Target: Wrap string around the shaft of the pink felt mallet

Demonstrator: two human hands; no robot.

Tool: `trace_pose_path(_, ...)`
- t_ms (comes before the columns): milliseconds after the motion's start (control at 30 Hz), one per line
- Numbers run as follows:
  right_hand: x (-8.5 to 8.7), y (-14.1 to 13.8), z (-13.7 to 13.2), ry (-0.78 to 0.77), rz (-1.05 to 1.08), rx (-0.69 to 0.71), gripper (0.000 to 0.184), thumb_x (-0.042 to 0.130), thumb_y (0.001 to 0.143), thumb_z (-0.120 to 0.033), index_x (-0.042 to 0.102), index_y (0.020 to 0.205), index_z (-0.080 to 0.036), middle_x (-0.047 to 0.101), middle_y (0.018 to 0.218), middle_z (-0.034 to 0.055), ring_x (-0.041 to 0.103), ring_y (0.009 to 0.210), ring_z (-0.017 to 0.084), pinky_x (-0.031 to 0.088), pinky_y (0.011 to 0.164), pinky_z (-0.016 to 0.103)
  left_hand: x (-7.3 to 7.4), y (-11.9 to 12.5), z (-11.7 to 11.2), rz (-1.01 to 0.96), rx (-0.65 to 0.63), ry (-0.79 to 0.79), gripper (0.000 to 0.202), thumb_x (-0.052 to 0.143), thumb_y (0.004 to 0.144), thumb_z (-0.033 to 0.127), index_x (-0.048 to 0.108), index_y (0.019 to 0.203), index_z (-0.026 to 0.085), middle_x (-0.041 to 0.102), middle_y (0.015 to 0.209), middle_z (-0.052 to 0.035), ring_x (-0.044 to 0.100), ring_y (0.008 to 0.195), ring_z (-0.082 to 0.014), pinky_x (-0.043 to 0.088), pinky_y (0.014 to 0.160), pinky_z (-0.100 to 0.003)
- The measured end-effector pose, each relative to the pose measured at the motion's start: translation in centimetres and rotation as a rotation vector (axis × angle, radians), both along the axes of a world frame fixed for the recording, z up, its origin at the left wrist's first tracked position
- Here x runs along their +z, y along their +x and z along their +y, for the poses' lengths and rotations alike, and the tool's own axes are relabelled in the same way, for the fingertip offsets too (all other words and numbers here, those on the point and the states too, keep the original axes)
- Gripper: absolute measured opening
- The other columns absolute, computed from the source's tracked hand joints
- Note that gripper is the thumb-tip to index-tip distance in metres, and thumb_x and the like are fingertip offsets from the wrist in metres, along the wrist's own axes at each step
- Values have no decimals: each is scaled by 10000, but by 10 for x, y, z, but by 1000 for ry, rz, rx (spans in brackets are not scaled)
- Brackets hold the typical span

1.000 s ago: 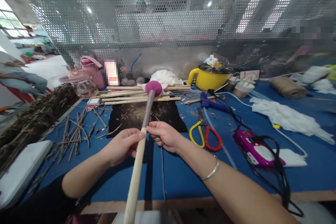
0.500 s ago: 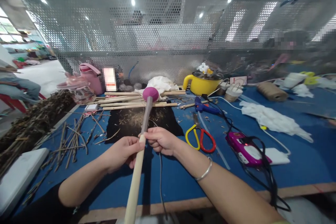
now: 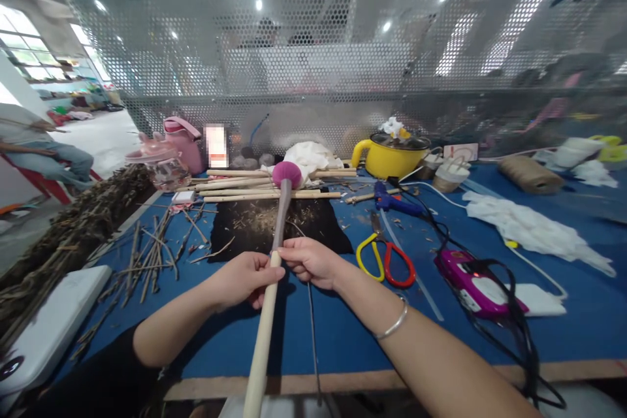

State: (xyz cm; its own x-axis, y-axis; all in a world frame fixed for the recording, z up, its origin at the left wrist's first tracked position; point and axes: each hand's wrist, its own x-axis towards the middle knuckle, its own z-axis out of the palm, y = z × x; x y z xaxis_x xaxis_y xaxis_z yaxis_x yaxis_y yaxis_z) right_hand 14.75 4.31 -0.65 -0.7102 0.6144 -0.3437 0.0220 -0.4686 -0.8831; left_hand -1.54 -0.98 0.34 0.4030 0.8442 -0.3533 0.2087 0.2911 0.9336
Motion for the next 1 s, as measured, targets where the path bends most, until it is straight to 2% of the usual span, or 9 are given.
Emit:
trace_pose_path(167,0,2,2,-30,65,6,260,659,718,-323,492,784,-135,249,470,-113,102,386,8,47,343,153,7,-3,0,-199,-47,-147,361,617,666,482,519,692,135,562,567,7,518,456,-63,464,459,-185)
trace_pose_path(233,-2,1,2,-23,52,-7,261,660,715,-323,492,782,-135,256,459,-114,101,377,8,42,337,157,7,-4,0,-129,-53,-146,373,591,679,503,525,703,136,569,569,-2,529,455,-76,450,423,-182)
trace_pose_path(367,-5,-1,1,18,-15,-46,278,665,700,-343,493,767,-136,254,433,-121,103,349,5,42,324,165,2,-5,0,174,34,34,448,590,637,579,487,628,144,542,494,2,481,365,-85,351,322,-172)
trace_pose_path(433,-5,-1,1,38,-42,-65,285,667,695,-353,488,759,-139,252,429,-123,112,340,5,51,320,164,0,-5,0,195,47,60,445,626,607,567,477,610,147,537,467,6,468,354,-81,353,338,-179)
trace_pose_path(567,-3,0,0,35,-36,-72,290,675,691,-349,480,752,-143,263,442,-119,128,342,3,51,324,161,2,-3,0,31,16,11,417,638,621,523,494,602,133,550,484,-1,494,402,-71,414,423,-189)
trace_pose_path(733,4,1,-1,-47,66,-22,273,673,702,-332,493,770,-138,239,459,-117,100,367,2,47,342,153,10,-1,-4,-184,-35,-78,356,653,642,456,524,677,126,582,600,-8,537,494,-64,467,504,-185)
trace_pose_path(833,4,2,-1,-67,105,13,270,665,711,-338,497,781,-138,229,463,-116,94,372,4,47,346,152,13,-1,-5,-248,-88,-160,323,632,660,437,542,726,134,588,635,-12,559,524,-81,481,496,-194)
trace_pose_path(900,2,2,-2,-45,83,8,279,665,710,-348,484,749,-140,230,463,-114,98,373,5,44,344,157,10,-2,-5,-139,-91,-161,343,591,676,477,540,734,143,591,609,-17,560,485,-99,456,428,-196)
trace_pose_path(1000,-1,-1,-3,14,-14,-26,288,675,694,-352,483,738,-141,246,454,-114,107,360,7,45,333,172,-2,-4,-5,178,22,45,426,581,635,574,502,675,158,561,515,-4,529,397,-114,362,335,-178)
